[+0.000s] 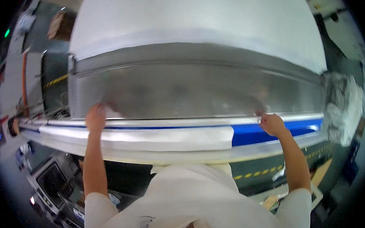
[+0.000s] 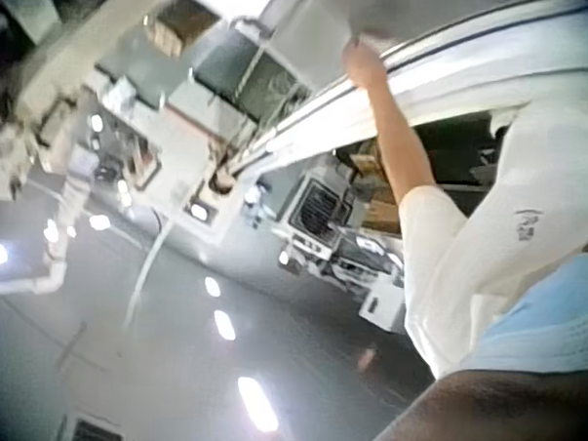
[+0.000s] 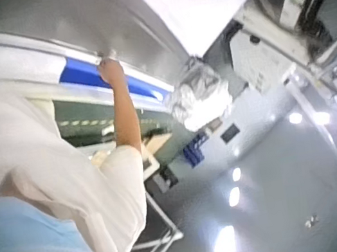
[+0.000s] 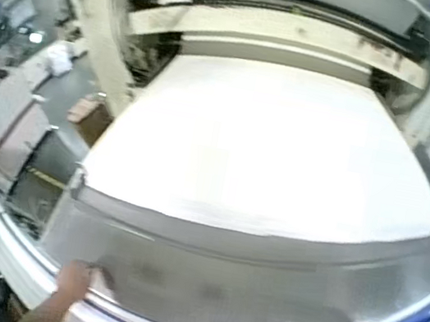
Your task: The person folds a large white sheet on a metal table using a blue guide bar. They repeatedly pull the sheet over the bar, fold it, and smooth it down with their hands to create a neat stack.
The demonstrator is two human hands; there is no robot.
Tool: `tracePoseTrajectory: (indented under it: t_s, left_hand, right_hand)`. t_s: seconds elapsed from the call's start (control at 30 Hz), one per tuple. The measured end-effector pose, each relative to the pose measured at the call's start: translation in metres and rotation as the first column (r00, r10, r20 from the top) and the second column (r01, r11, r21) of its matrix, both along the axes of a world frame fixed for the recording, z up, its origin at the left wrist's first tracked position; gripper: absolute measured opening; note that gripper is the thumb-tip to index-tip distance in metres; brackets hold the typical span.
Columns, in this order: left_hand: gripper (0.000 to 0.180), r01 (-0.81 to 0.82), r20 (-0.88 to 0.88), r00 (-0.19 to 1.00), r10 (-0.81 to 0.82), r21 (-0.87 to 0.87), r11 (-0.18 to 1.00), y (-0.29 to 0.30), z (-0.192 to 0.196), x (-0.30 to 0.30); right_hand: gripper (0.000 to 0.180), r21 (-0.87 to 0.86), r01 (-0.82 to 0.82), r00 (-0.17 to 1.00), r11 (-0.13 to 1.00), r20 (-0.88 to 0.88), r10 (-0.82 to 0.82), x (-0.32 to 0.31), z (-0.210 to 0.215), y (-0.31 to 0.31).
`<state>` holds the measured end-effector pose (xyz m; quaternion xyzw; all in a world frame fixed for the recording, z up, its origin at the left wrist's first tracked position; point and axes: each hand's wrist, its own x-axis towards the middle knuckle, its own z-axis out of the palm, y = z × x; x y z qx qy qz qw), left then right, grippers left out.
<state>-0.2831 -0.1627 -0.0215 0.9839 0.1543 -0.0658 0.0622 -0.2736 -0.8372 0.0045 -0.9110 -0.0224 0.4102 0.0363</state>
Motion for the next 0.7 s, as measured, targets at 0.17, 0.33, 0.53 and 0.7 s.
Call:
tracePoseTrajectory:
  t_s: [0.17, 0.33, 0.53, 0.7]
  left_hand:
    - [0.026, 0.177, 0.272, 0.945, -0.183, 0.05, 0.983, -0.006, -0.006, 0.046]
    - [0.034, 0.189, 0.446, 0.873, -0.196, 0.062, 0.98, 0.004, -0.013, 0.098]
    - [0.04, 0.142, 0.494, 0.861, -0.124, 0.0, 0.99, 0.013, -0.051, 0.111]
    - [0.038, 0.128, 0.472, 0.877, -0.092, -0.045, 0.991, 0.01, -0.048, 0.119]
  right_hand:
    - [0.019, 0.22, -0.123, 0.988, 0.968, 0.119, 0.098, 0.074, 0.015, 0.133]
    - [0.018, 0.433, -0.333, 0.937, 0.838, 0.251, 0.243, 0.162, 0.014, 0.3]
    - [0.015, 0.595, -0.529, 0.833, 0.605, 0.501, 0.236, 0.261, 0.01, 0.493]
    - [0.019, 0.667, -0.498, 0.852, 0.554, 0.495, 0.17, 0.325, -0.001, 0.605]
